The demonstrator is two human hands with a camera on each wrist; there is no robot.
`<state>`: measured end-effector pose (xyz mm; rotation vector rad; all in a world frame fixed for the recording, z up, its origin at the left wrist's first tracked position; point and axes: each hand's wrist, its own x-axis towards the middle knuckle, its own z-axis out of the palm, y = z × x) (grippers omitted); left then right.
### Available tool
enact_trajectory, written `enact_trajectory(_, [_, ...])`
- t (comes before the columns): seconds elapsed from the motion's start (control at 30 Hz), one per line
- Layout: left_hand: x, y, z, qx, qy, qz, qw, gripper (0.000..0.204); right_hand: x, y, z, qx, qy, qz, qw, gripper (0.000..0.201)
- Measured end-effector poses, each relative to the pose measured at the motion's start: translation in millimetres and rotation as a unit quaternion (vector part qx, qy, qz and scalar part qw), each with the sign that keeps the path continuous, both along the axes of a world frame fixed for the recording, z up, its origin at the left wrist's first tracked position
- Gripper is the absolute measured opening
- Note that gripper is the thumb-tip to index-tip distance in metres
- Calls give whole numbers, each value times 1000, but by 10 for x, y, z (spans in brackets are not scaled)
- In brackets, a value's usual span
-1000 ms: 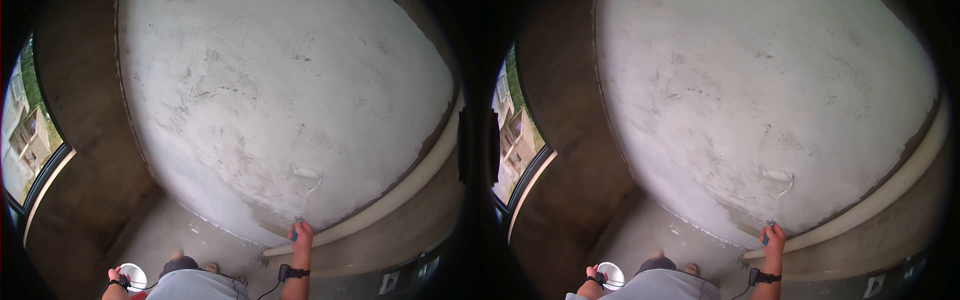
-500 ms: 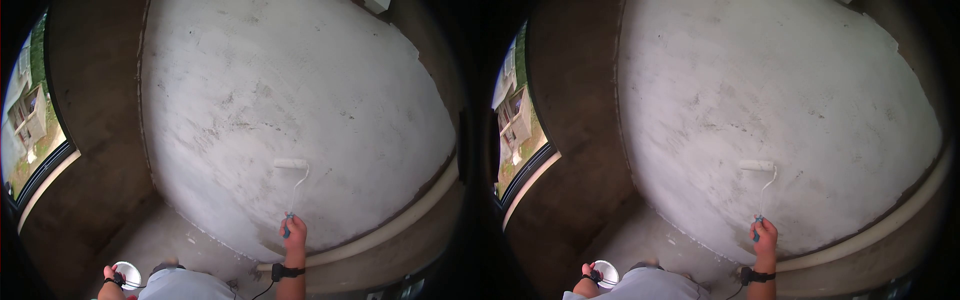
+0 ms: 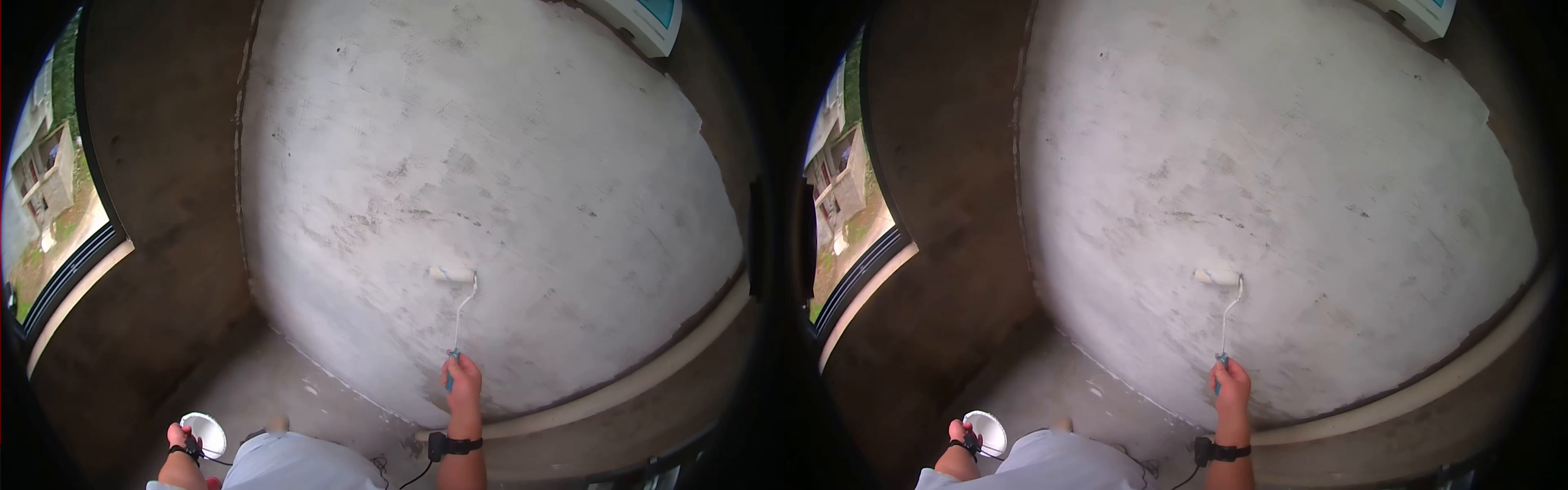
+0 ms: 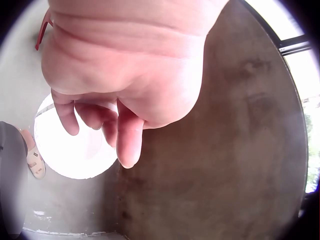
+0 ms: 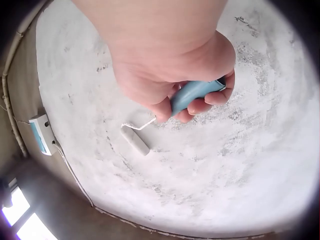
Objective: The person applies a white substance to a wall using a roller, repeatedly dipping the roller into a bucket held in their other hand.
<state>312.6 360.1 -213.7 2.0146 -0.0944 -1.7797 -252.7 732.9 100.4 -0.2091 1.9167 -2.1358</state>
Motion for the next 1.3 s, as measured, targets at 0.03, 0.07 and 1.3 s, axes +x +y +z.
enact_trajectory(0.03, [-23, -10, -8, -3, -29, -9, 1000, 15, 15, 85, -62, 2, 0, -5, 1000, 21])
enact_trajectory(0.07, [-42, -23, -32, 0, -30, -14, 999, 15, 40, 176, -126, 25, 1, -17, 1000, 20])
enact_trajectory(1.3, [649, -154, -949, -23, -52, 82, 995, 13, -183, -587, -257, 195, 153, -25, 968, 18])
